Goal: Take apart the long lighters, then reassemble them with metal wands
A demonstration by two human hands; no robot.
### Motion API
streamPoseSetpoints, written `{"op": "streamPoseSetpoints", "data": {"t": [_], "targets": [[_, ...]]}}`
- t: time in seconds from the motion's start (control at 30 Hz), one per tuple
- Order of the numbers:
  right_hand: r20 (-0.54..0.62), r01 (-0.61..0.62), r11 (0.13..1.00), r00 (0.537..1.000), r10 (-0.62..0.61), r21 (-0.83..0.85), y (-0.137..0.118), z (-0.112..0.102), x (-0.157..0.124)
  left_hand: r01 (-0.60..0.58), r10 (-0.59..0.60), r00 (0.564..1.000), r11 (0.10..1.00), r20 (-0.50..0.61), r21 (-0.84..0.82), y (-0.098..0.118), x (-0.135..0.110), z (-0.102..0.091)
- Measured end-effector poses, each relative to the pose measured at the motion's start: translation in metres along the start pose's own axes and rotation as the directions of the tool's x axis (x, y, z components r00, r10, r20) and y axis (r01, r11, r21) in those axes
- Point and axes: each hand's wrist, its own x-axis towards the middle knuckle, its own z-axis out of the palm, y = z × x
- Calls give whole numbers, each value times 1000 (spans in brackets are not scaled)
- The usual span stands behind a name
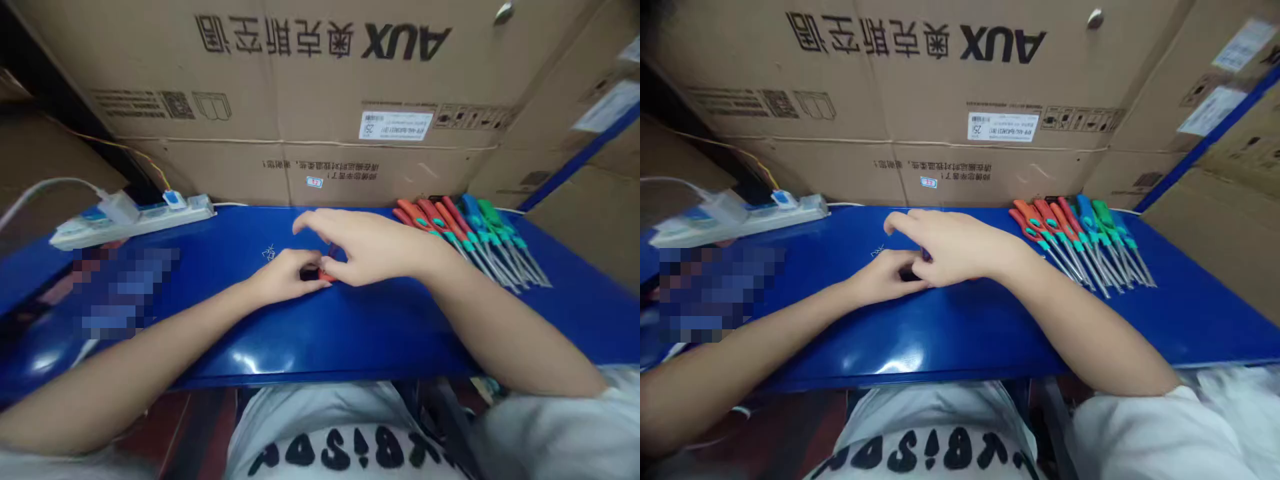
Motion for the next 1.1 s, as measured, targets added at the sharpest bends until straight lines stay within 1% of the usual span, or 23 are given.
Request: {"op": "streamPoseSetpoints", "data": {"t": [0.1, 0.2, 0.27, 0.33, 0.4, 0.43, 0.47, 0.5, 0.57, 0.63, 0.7, 0.77, 0.87, 0.97, 1.1], "targets": [[81, -56, 998, 995, 54, 15, 4, -3, 1, 10, -10, 1000, 1000, 6, 8, 1, 0, 0], [112, -59, 990, 993, 44, 130, 10, -15, -1, 26, -26, 1000, 1000, -2, 8, 2, 0, 0], [47, -64, 976, 997, 56, 210, 16, -24, -4, 30, -30, 1000, 1000, 3, 3, 2, 0, -1], [-77, -103, 968, 989, 123, 227, 25, -28, -7, 24, -24, 1000, 1000, 7, -8, 2, 0, -2], [-190, -156, 973, 964, 188, 168, 36, -22, -11, 10, -10, 1000, 1000, 7, -6, 2, 0, -2], [-221, -183, 977, 954, 204, 111, 43, -16, -14, 1, -1, 1000, 1000, 10, 6, 3, 0, -3], [-223, -197, 980, 954, 201, 42, 49, -9, -18, -9, 8, 1000, 1000, 13, 23, 3, 0, -3], [-183, -200, 979, 964, 192, -27, 56, 0, -23, -18, 17, 1000, 999, 17, 42, 4, 0, -4], [-30, -230, 965, 973, 228, -123, 67, 18, -33, -28, 26, 999, 997, 24, 68, 5, 1, -5], [124, -248, 961, 957, 263, -126, 74, 33, -44, -26, 25, 999, 997, 25, 72, 6, 1, -5], [218, -278, 957, 932, 290, -83, 77, 42, -51, -25, 23, 999, 997, 25, 78, 6, 1, -6], [258, -319, 947, 912, 319, -42, 77, 45, -56, -31, 28, 999, 995, 28, 91, 6, 0, -7], [271, -365, 931, 896, 353, -5, 75, 43, -57, -65, 59, 997, 989, 51, 132, 6, 0, -10], [272, -362, 932, 900, 341, 27, 74, 44, -56, -109, 98, 993, 980, 71, 168, 7, 0, -12], [281, -338, 938, 909, 307, 69, 74, 50, -56, -150, 137, 987, 968, 78, 203, 5, -1, -14]]}}
